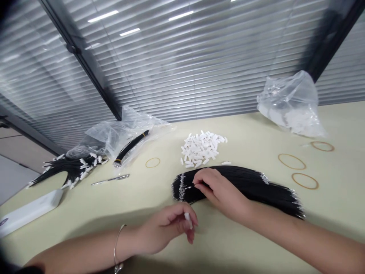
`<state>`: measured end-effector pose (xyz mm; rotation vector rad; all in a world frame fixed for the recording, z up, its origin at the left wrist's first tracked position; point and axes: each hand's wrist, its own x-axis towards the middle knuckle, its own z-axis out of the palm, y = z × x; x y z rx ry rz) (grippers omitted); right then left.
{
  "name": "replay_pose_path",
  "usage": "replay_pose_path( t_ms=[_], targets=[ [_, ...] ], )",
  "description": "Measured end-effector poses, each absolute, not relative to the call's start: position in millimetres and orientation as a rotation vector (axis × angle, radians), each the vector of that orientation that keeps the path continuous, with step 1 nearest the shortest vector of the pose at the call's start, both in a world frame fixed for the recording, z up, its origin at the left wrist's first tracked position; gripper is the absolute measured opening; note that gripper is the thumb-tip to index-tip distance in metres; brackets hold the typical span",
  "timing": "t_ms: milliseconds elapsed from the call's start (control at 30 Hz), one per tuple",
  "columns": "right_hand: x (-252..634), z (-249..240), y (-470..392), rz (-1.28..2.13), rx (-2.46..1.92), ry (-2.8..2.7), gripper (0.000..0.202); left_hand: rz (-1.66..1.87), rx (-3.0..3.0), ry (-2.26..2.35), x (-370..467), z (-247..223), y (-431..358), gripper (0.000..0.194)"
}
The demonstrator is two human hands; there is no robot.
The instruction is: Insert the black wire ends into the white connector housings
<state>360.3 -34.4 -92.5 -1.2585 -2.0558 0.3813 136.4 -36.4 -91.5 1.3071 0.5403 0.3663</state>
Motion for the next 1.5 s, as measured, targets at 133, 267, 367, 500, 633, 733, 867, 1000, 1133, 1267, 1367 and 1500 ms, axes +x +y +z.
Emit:
replay_pose_path(
  t_ms=[133, 267, 367, 500, 633, 733, 867, 1000, 1133, 1267, 1367, 1500],
  targets=[
    [360, -93, -45, 0.491, -1.316, -1.926, 0.021, 0.414, 1.3, 0.597, 135, -93, -35, 0.048],
    [359, -98, -43, 0.541, -1.268, -1.95, 0.022, 0.466, 1.268, 0.639, 139, -92, -33, 0.052],
    [363, -99, -39, 0.551, -1.221, -2.017, 0.024, 0.505, 1.244, 0.671, 140, -89, -30, 0.049],
    [371, -99, -38, 0.574, -1.095, -2.173, 0.022, 0.504, 1.223, 0.679, 138, -86, -26, 0.043],
    [376, -103, -36, 0.549, -0.934, -2.329, 0.022, 0.535, 1.211, 0.673, 136, -83, -22, 0.039],
    [376, -102, -36, 0.486, -0.932, -2.33, 0.029, 0.59, 1.213, 0.673, 136, -81, -20, 0.036],
    [371, -93, -43, 0.499, -1.015, -2.245, 0.03, 0.586, 1.187, 0.695, 137, -82, -21, 0.035],
    [366, -86, -47, 0.761, -1.146, -2.071, 0.031, 0.611, 1.039, 0.685, 139, -87, -21, 0.043],
    [363, -84, -46, 0.883, -1.221, -1.972, 0.033, 0.596, 0.952, 0.686, 142, -90, -18, 0.038],
    [359, -79, -49, 0.901, -1.28, -1.91, 0.029, 0.572, 0.955, 0.686, 143, -90, -17, 0.034],
    [356, -76, -52, 0.882, -1.323, -1.887, 0.027, 0.576, 0.967, 0.682, 143, -89, -17, 0.031],
    [350, -74, -53, 0.895, -1.366, -1.872, 0.027, 0.583, 0.963, 0.68, 143, -88, -17, 0.029]
  ],
)
